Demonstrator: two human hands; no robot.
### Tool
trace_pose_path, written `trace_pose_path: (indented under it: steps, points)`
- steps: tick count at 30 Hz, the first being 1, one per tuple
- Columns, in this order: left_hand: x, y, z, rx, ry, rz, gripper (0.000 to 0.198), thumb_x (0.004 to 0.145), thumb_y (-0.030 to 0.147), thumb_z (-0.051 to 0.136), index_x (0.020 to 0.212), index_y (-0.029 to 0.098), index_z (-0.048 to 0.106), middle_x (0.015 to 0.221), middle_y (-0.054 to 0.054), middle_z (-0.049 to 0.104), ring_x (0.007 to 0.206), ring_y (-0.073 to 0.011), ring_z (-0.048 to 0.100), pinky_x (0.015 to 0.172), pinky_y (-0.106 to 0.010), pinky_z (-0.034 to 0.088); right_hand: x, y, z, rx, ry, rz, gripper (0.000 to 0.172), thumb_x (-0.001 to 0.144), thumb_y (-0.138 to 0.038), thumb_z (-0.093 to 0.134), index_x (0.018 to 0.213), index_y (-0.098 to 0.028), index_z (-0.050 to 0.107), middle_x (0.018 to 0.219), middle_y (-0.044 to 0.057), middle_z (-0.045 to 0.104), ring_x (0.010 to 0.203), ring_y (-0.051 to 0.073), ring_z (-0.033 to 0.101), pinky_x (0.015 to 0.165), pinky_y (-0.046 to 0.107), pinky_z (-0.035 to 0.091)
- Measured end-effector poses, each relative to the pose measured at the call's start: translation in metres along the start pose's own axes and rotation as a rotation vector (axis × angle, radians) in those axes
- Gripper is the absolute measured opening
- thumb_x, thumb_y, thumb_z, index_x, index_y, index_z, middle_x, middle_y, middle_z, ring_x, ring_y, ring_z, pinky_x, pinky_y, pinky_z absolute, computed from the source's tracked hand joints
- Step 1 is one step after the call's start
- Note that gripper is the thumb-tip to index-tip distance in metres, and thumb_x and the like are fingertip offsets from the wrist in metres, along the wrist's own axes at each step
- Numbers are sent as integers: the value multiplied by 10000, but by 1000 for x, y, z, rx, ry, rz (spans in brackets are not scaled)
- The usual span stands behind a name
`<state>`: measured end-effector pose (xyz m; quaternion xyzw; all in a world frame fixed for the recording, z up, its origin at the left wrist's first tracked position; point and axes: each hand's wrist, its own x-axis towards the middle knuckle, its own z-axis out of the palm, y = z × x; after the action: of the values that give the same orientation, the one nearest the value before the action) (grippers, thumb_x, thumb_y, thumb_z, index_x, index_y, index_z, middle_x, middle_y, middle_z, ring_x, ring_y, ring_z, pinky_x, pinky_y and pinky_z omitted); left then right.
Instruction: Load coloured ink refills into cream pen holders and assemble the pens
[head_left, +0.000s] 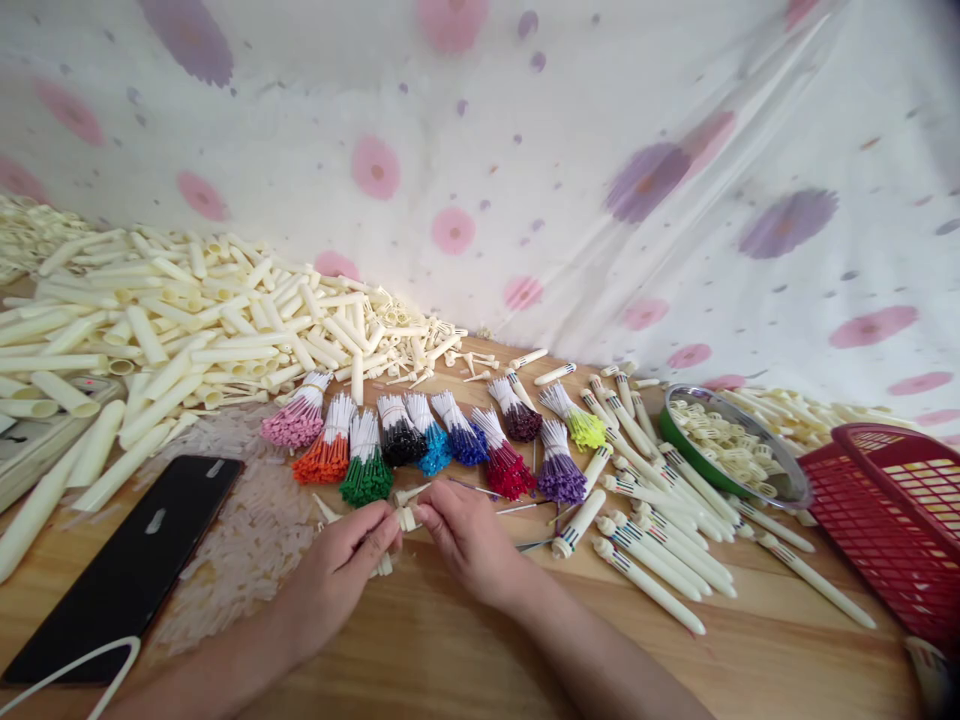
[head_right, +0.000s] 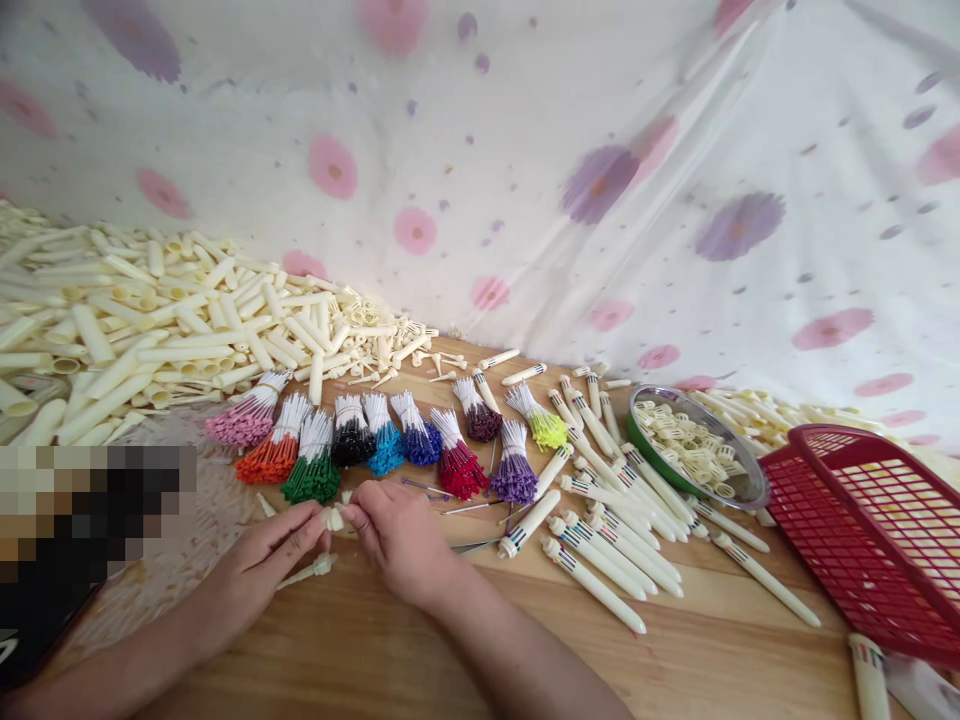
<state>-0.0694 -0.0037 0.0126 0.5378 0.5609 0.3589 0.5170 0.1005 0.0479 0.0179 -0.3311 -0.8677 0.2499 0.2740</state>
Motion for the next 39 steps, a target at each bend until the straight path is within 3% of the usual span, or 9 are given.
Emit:
trace_pose_path:
  steps: [3,6,9,13,25,34,36,39]
  points:
    - [2,1,3,-246,-26,-113,443,732,597,557,594,188,457,551,62,372,518,-97,332,480,-216,282,0,3,3,-49,52,-105,289,960,-287,291,747,-192,462,675,31,530,626,147,467,574,242,349]
    - [5,6,6,-522,-144,-306,534,627,666,609,558,191,373,476,106,246,434,-55,131,404,-198,107,0,4,1,-73,85,-196,246,958,-256,302,786,-188,465,694,43,540,648,158,451,590,255,355]
    - [5,9,5,-633,-215,-354,547,616,647,638,538,191,346,451,117,222,419,-43,74,400,-206,49,1,3,-4,-30,46,-196,217,959,-251,306,820,-194,463,726,42,547,674,158,454,611,255,373]
    - [5,8,1,-614,-236,-303,549,652,638,618,516,186,339,454,106,236,415,-41,83,405,-215,44,2,1,-10,21,-34,-164,236,965,-257,285,815,-199,458,739,34,538,672,147,461,612,247,383]
    - [5,11,4,-515,-177,-300,543,616,646,633,545,191,346,479,102,279,433,-52,95,424,-226,46,3,-2,-11,-105,-17,-169,282,959,-265,304,726,-193,447,661,25,516,611,142,434,571,245,338]
    - [5,5,5,-383,-149,-259,540,633,694,574,561,177,437,505,83,300,466,-71,204,445,-223,96,2,-2,-6,-100,-30,-30,479,974,-411,215,601,-196,425,548,7,482,526,121,433,523,236,297]
    - [5,5,4,-394,-144,-263,537,630,690,581,567,179,431,504,87,296,464,-70,182,441,-223,91,1,-3,-10,-31,-46,2,483,974,-422,187,640,-192,449,568,5,487,535,120,442,530,230,309]
    - [6,5,4,-423,-150,-269,533,629,675,595,560,185,397,491,97,281,456,-66,133,430,-225,75,1,-5,-15,46,-92,9,350,970,-380,237,841,-181,495,669,6,528,593,121,468,565,219,339]
